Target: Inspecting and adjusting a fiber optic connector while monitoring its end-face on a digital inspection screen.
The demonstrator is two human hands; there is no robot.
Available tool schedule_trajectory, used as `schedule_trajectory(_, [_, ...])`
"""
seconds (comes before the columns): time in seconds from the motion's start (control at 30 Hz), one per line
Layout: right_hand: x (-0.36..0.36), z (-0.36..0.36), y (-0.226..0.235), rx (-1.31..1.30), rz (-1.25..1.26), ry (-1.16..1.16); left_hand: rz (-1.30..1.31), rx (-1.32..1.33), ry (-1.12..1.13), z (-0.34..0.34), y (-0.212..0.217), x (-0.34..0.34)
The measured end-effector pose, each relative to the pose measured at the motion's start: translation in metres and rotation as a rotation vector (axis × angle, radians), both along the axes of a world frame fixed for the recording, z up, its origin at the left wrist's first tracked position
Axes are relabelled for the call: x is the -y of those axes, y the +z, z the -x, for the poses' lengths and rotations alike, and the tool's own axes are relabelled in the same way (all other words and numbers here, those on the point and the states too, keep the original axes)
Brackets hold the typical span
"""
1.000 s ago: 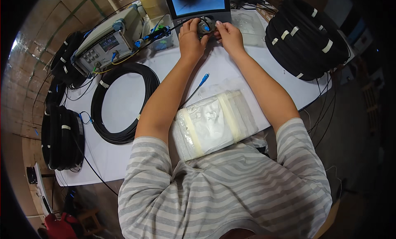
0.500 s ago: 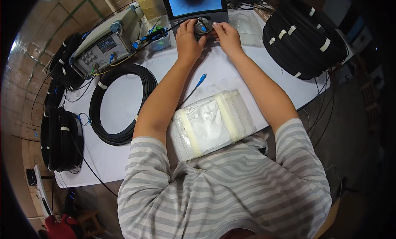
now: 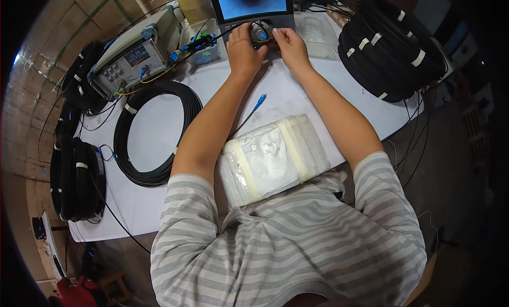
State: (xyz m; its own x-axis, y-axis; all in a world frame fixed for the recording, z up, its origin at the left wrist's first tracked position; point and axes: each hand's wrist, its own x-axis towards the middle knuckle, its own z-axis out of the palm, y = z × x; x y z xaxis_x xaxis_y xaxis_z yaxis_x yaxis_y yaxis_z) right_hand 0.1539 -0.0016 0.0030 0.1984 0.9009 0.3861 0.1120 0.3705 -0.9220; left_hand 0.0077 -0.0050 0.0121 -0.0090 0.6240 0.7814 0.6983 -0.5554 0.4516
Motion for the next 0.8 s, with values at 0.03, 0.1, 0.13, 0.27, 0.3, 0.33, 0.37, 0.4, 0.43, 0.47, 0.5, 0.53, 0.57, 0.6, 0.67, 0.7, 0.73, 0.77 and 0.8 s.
schedule_trajectory(0.03, [0.0, 0.0, -0.001, -0.004, -0.037, 0.016, 0.001, 0.003, -0.003, -0.001, 0.0, 0.0])
schedule_trajectory(0.1, [0.0, -0.001, -0.002, -0.006, -0.074, 0.034, -0.005, -0.024, 0.005, 0.0, 0.001, -0.002])
schedule_trajectory(0.13, [0.0, -0.002, -0.002, -0.028, -0.079, 0.065, -0.004, -0.022, 0.007, 0.0, 0.001, -0.002])
schedule_trajectory(0.27, [0.004, 0.0, 0.001, -0.044, -0.055, 0.08, -0.024, -0.04, -0.016, 0.003, -0.001, -0.003])
schedule_trajectory(0.3, [0.007, 0.001, 0.002, -0.045, -0.054, 0.081, -0.022, -0.044, -0.021, 0.003, -0.002, -0.002])
schedule_trajectory(0.33, [0.008, 0.001, 0.003, -0.061, -0.042, 0.094, -0.021, -0.045, -0.02, 0.004, -0.002, -0.003])
schedule_trajectory(0.37, [0.01, 0.002, 0.004, -0.079, -0.031, 0.107, -0.026, -0.045, -0.029, 0.005, -0.002, -0.003])
schedule_trajectory(0.4, [0.011, 0.002, 0.004, -0.079, -0.031, 0.106, -0.031, -0.045, -0.04, 0.005, -0.001, -0.003])
schedule_trajectory(0.43, [0.011, 0.001, 0.004, -0.061, -0.026, 0.097, -0.031, -0.045, -0.041, 0.005, -0.002, -0.003])
schedule_trajectory(0.47, [0.012, 0.0, 0.005, -0.043, -0.02, 0.087, -0.033, -0.05, -0.049, 0.005, -0.002, -0.002])
schedule_trajectory(0.5, [0.011, 0.0, 0.005, -0.044, -0.024, 0.088, -0.037, -0.055, -0.057, 0.005, -0.001, -0.002])
schedule_trajectory(0.53, [0.012, 0.0, 0.004, -0.034, -0.012, 0.078, -0.04, -0.056, -0.056, 0.005, -0.001, -0.002])
schedule_trajectory(0.57, [0.011, 0.0, 0.004, -0.025, -0.001, 0.068, -0.03, -0.05, -0.048, 0.005, -0.001, -0.002])
schedule_trajectory(0.6, [0.011, 0.0, 0.004, -0.026, -0.003, 0.067, -0.019, -0.044, -0.042, 0.004, -0.001, -0.001])
schedule_trajectory(0.67, [0.009, -0.001, 0.002, -0.017, -0.025, 0.072, 0.001, -0.01, -0.037, 0.0, 0.0, -0.002])
schedule_trajectory(0.7, [0.009, 0.001, 0.002, -0.02, -0.024, 0.07, 0.025, 0.024, -0.03, -0.001, 0.0, -0.003])
schedule_trajectory(0.73, [0.009, 0.002, 0.002, -0.065, -0.025, 0.113, 0.026, 0.021, -0.032, 0.0, 0.0, -0.003])
schedule_trajectory(0.77, [0.009, 0.003, 0.002, -0.109, -0.027, 0.156, 0.022, 0.003, -0.028, 0.002, -0.001, -0.004])
schedule_trajectory(0.8, [0.009, 0.002, 0.002, -0.11, -0.025, 0.155, 0.018, -0.014, -0.024, 0.002, -0.001, -0.003])
